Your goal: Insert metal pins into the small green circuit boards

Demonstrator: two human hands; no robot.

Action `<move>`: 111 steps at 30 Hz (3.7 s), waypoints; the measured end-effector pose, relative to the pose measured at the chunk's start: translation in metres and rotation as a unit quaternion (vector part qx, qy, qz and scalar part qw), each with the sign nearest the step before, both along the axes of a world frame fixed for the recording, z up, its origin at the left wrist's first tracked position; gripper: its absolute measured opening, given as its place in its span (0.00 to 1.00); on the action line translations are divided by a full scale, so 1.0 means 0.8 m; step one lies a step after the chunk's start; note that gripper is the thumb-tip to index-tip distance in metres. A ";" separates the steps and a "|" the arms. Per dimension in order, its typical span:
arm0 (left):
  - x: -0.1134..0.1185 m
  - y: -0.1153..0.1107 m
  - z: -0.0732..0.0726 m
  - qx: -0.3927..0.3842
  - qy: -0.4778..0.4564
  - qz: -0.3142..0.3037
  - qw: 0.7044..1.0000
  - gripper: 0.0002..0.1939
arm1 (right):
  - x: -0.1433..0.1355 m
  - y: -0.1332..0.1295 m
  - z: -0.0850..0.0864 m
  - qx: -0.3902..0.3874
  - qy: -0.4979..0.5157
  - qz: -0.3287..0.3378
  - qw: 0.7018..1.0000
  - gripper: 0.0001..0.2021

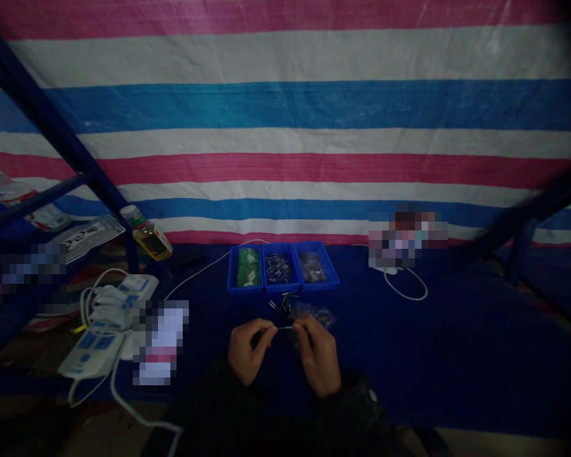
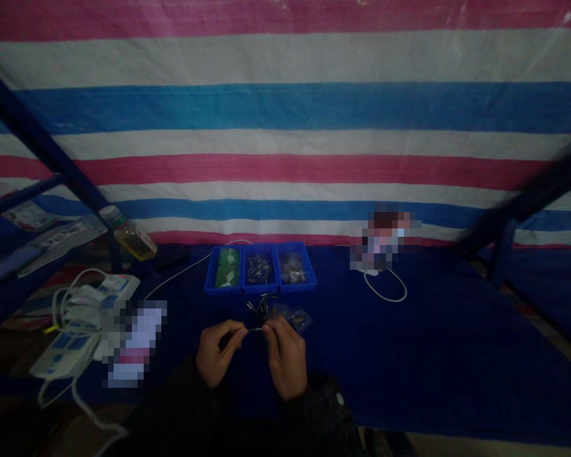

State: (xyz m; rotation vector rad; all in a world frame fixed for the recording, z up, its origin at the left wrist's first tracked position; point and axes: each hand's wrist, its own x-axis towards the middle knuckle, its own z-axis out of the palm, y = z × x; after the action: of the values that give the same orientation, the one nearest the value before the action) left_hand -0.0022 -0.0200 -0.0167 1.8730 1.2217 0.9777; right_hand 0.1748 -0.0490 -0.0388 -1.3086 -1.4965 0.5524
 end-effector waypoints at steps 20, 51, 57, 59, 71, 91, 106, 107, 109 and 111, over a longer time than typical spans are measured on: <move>-0.013 0.063 0.002 0.092 0.228 -0.020 0.969 0.10 | 0.012 -0.006 0.000 -0.004 0.037 -0.046 0.998 0.16; 0.022 0.002 -0.010 -0.012 -0.059 0.028 0.998 0.08 | 0.002 -0.001 0.005 0.043 -0.013 0.027 0.999 0.09; 0.033 0.003 -0.007 -0.019 -0.073 0.003 0.997 0.04 | 0.003 -0.001 0.000 0.045 0.016 0.044 0.998 0.11; 0.031 0.003 -0.006 -0.011 -0.068 0.007 0.998 0.05 | 0.004 -0.002 -0.002 0.042 0.015 0.038 0.998 0.11; 0.021 0.000 -0.003 0.045 -0.081 0.007 0.996 0.07 | 0.001 -0.001 -0.004 0.038 -0.013 0.070 0.997 0.11; 0.025 -0.003 -0.006 0.033 -0.044 0.012 0.998 0.05 | 0.001 -0.004 -0.005 0.058 0.020 0.045 0.997 0.10; 0.023 -0.004 -0.012 0.006 -0.043 0.031 0.999 0.12 | -0.003 -0.008 -0.002 0.023 0.005 0.065 0.998 0.06; 0.023 -0.004 -0.013 0.003 -0.041 0.030 0.999 0.13 | -0.003 -0.007 -0.002 0.027 0.007 0.072 0.997 0.07; 0.023 -0.004 -0.013 0.001 -0.039 0.022 0.999 0.13 | -0.003 -0.006 -0.003 0.029 0.003 0.082 0.996 0.09; 0.024 -0.004 -0.012 0.003 -0.042 0.011 0.999 0.13 | -0.002 -0.006 -0.003 0.029 0.000 0.080 0.996 0.10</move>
State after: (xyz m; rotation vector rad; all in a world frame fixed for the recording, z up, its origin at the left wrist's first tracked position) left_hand 0.0168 -0.0232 -0.0261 1.8078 1.1930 1.0616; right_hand 0.1728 -0.0535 -0.0409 -1.1501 -1.6148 0.6084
